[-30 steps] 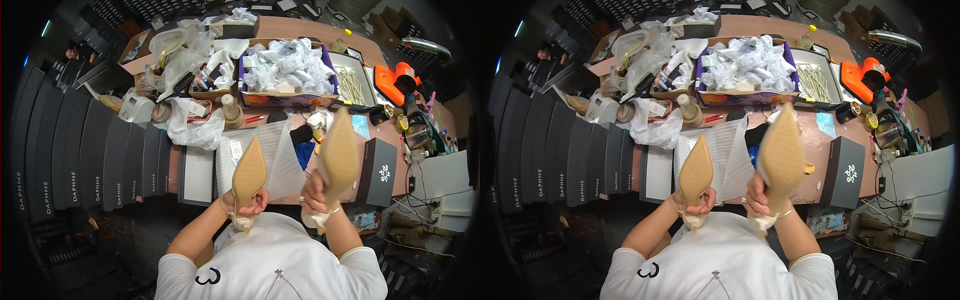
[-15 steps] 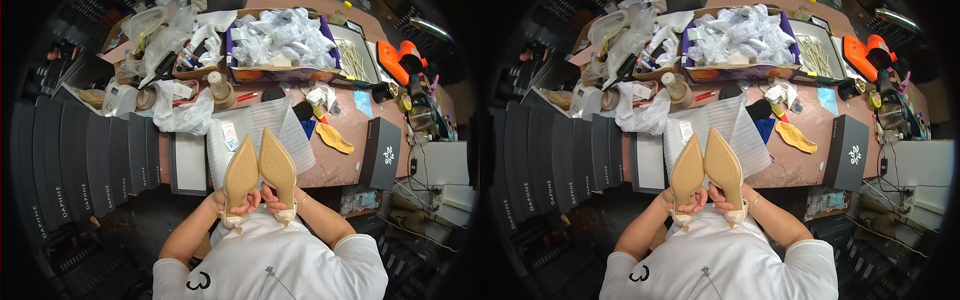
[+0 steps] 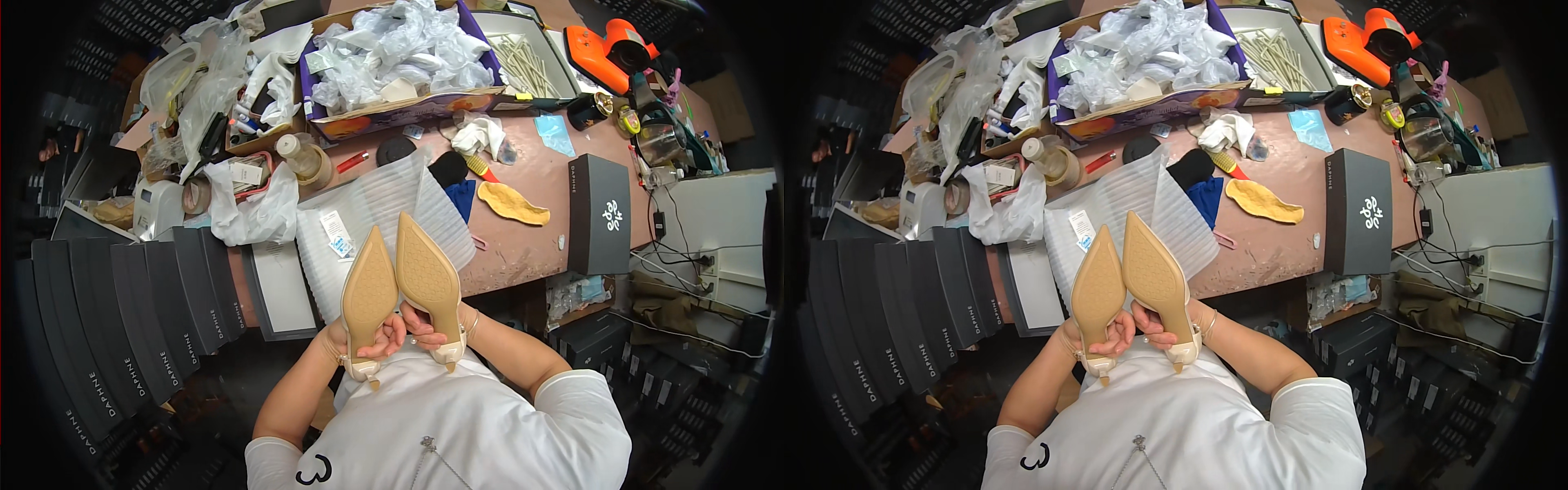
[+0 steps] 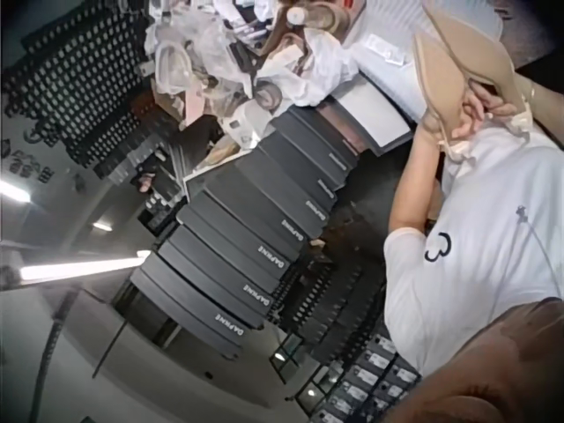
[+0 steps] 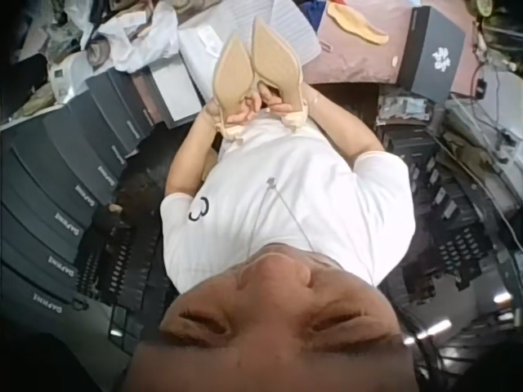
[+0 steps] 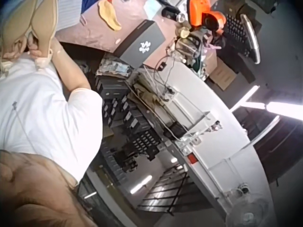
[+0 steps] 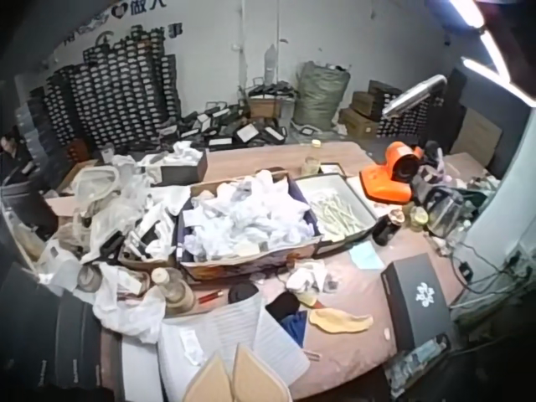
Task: Packing high-heeled shoes into brand-labeled boxes with protective paper.
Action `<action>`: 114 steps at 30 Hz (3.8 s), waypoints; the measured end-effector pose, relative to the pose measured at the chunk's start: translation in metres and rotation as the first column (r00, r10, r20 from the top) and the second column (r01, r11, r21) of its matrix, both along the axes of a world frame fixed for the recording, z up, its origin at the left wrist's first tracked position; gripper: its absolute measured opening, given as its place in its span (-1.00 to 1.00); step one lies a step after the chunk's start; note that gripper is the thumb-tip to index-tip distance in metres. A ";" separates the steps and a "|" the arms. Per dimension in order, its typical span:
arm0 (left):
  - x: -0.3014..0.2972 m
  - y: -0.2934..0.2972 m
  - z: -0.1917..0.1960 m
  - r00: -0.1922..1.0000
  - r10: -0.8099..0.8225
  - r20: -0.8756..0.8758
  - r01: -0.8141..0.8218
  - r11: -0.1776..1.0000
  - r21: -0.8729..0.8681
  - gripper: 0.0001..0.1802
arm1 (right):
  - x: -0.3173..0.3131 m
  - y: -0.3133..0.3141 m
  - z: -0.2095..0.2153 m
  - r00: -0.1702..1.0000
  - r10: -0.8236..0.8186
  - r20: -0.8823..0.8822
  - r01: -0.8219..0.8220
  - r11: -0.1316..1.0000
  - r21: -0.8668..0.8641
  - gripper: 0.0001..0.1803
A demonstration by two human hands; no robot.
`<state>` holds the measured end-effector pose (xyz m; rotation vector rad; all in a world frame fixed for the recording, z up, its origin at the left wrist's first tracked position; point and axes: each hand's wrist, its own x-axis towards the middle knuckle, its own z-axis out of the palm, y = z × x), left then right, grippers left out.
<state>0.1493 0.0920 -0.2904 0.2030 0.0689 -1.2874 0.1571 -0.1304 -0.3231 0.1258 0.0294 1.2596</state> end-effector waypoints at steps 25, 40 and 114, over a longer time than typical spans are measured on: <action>0.023 0.002 -0.005 0.698 0.693 -0.180 -0.674 0.721 0.164 -0.50 | 0.079 -0.059 -0.063 0.256 0.787 0.561 0.911 -0.002 -0.413 -0.61; -0.032 -0.020 0.014 0.245 0.964 0.107 -0.826 0.150 0.543 -0.68 | 0.025 0.023 0.072 -0.023 0.388 0.922 0.641 0.713 -0.284 -0.04; -0.023 0.085 0.031 0.185 0.252 0.950 -0.793 -0.533 0.296 -0.88 | 0.039 0.038 0.017 0.932 0.272 0.241 -0.183 0.924 -0.337 -0.25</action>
